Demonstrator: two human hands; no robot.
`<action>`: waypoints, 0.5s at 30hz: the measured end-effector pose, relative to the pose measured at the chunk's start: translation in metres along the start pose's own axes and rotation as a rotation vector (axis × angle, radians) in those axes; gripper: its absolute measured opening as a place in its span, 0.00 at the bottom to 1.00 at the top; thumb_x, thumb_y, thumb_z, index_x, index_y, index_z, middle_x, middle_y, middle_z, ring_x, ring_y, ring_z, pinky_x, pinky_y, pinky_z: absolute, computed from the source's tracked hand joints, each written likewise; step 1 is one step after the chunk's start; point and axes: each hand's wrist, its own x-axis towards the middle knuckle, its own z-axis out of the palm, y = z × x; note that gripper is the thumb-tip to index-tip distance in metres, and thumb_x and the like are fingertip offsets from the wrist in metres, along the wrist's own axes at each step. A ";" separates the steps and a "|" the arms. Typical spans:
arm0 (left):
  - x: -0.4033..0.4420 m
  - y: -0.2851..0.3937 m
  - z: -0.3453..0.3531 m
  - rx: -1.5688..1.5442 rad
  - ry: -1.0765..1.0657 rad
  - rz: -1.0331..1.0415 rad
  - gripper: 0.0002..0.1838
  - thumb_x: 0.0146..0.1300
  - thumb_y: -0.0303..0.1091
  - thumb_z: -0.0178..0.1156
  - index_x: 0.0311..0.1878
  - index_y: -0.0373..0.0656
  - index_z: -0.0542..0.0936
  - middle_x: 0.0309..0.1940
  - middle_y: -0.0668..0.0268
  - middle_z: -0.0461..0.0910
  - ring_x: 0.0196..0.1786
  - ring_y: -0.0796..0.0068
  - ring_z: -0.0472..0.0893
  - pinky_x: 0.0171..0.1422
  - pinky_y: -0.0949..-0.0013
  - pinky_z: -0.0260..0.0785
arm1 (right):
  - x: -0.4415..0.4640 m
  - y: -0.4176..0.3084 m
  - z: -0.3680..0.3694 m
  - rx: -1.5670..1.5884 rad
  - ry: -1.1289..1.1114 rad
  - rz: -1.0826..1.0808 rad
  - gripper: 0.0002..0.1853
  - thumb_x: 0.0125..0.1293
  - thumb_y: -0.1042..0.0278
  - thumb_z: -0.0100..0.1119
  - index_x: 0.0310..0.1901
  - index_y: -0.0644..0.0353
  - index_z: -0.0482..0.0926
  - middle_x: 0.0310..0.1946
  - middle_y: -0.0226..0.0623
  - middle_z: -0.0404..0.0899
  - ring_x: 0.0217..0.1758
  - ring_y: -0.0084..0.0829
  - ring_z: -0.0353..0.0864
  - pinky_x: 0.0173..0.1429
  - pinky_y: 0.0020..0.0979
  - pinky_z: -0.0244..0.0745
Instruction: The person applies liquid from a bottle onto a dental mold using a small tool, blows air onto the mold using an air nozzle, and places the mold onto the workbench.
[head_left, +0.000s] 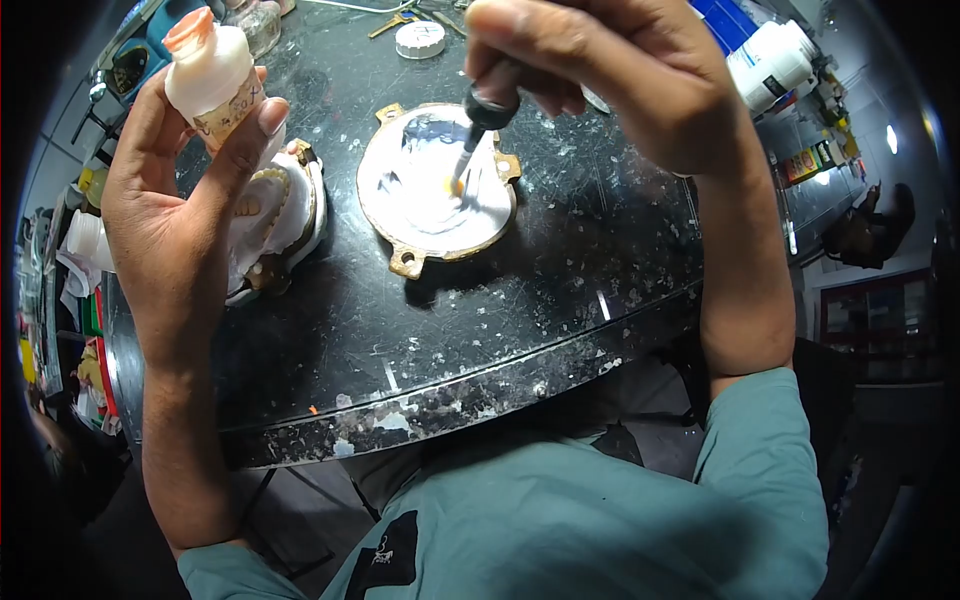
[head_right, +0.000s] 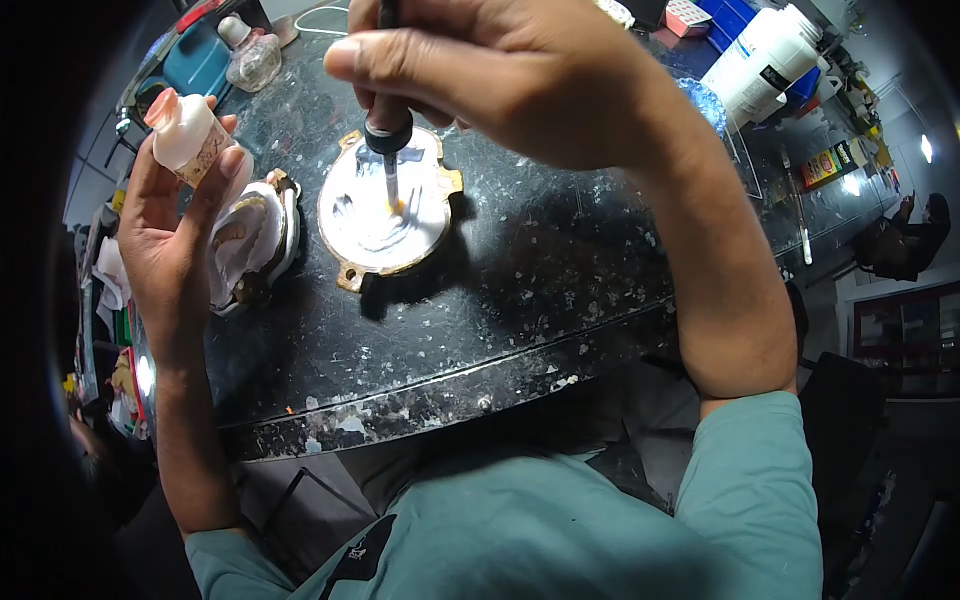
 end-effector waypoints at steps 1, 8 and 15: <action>0.000 0.001 0.000 0.015 0.000 0.004 0.30 0.70 0.35 0.70 0.71 0.38 0.74 0.59 0.55 0.85 0.64 0.65 0.83 0.70 0.60 0.75 | -0.002 -0.004 -0.004 0.081 0.004 0.091 0.10 0.80 0.69 0.55 0.46 0.66 0.84 0.29 0.35 0.86 0.30 0.23 0.83 0.37 0.27 0.79; 0.001 0.000 0.001 0.041 0.003 0.017 0.29 0.69 0.34 0.70 0.70 0.38 0.74 0.58 0.56 0.85 0.63 0.66 0.83 0.70 0.60 0.75 | -0.002 -0.009 -0.002 0.031 -0.045 0.058 0.10 0.80 0.70 0.55 0.46 0.68 0.82 0.32 0.36 0.86 0.33 0.25 0.86 0.40 0.27 0.80; 0.000 -0.002 0.001 0.024 0.010 0.000 0.28 0.69 0.33 0.70 0.70 0.37 0.74 0.58 0.56 0.85 0.63 0.67 0.83 0.70 0.62 0.76 | 0.001 -0.027 -0.002 0.121 -0.064 0.149 0.10 0.79 0.70 0.54 0.45 0.67 0.80 0.31 0.36 0.84 0.34 0.26 0.85 0.42 0.29 0.79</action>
